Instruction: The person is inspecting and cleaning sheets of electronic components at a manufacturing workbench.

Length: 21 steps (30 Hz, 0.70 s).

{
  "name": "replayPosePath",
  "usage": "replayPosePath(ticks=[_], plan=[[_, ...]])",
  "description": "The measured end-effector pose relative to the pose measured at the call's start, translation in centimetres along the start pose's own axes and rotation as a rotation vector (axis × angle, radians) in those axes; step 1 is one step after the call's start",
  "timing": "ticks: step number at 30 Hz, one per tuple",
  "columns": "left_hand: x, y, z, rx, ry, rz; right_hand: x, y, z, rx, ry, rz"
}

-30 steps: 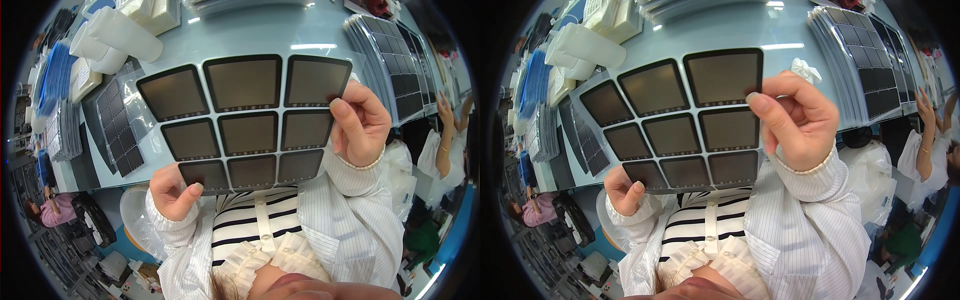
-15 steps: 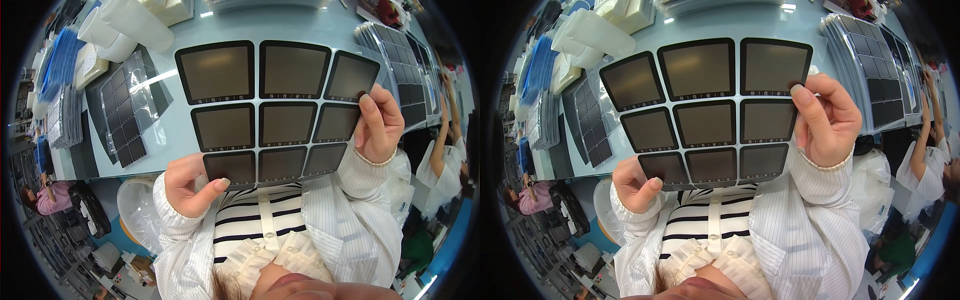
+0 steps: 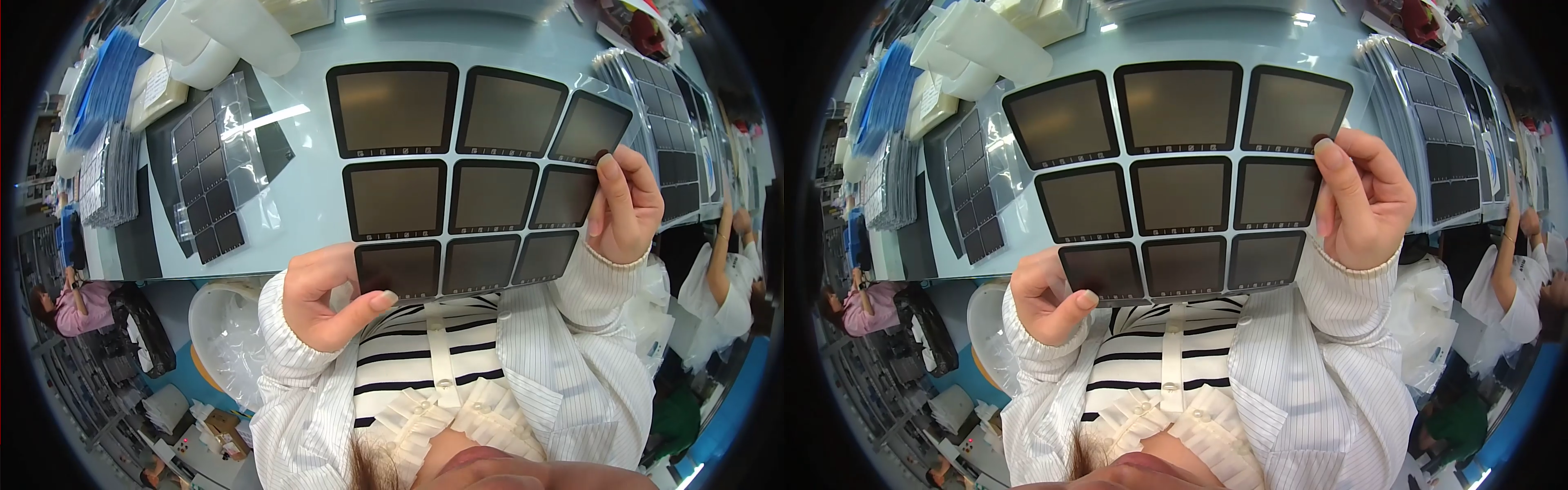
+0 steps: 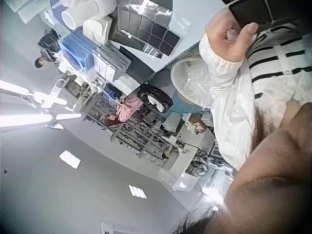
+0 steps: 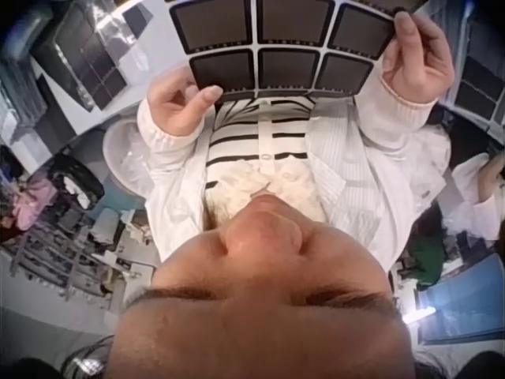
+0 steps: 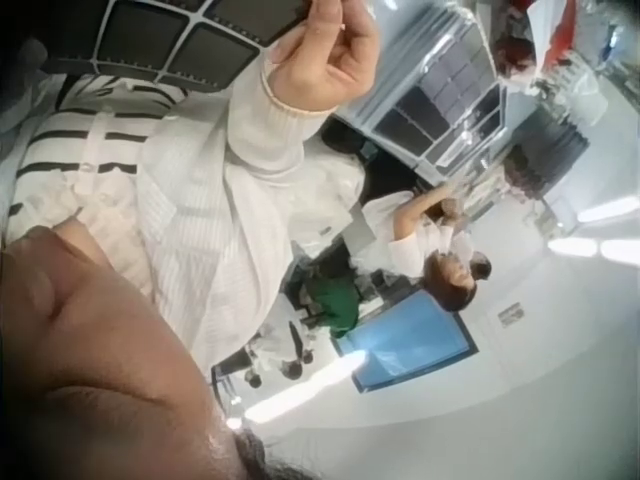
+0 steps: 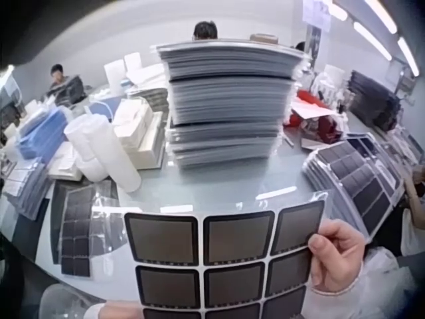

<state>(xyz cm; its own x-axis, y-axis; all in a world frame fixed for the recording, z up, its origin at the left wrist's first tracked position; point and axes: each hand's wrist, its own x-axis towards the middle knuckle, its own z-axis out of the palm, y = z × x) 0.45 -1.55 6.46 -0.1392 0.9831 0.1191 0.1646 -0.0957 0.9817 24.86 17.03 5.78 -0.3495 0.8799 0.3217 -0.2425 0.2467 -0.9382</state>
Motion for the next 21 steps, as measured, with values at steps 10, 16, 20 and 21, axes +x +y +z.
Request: replayPosePath(ticks=[10,16,20,21], plan=[[-0.1,-0.5,0.0,0.075,-0.061,0.003,3.7,-1.6,0.1,0.063,0.144,-0.143],[-0.7,-0.6,-0.2,0.066,0.016,-0.048,4.0,-1.6,0.4,0.030,0.114,-0.175],[-0.7,0.1,-0.3,0.010,0.067,-0.111,4.5,-1.8,1.1,0.055,0.101,-0.179],[-0.8,0.2,-0.4,0.019,0.086,-0.125,4.5,-1.7,1.1,0.057,0.090,-0.198]])
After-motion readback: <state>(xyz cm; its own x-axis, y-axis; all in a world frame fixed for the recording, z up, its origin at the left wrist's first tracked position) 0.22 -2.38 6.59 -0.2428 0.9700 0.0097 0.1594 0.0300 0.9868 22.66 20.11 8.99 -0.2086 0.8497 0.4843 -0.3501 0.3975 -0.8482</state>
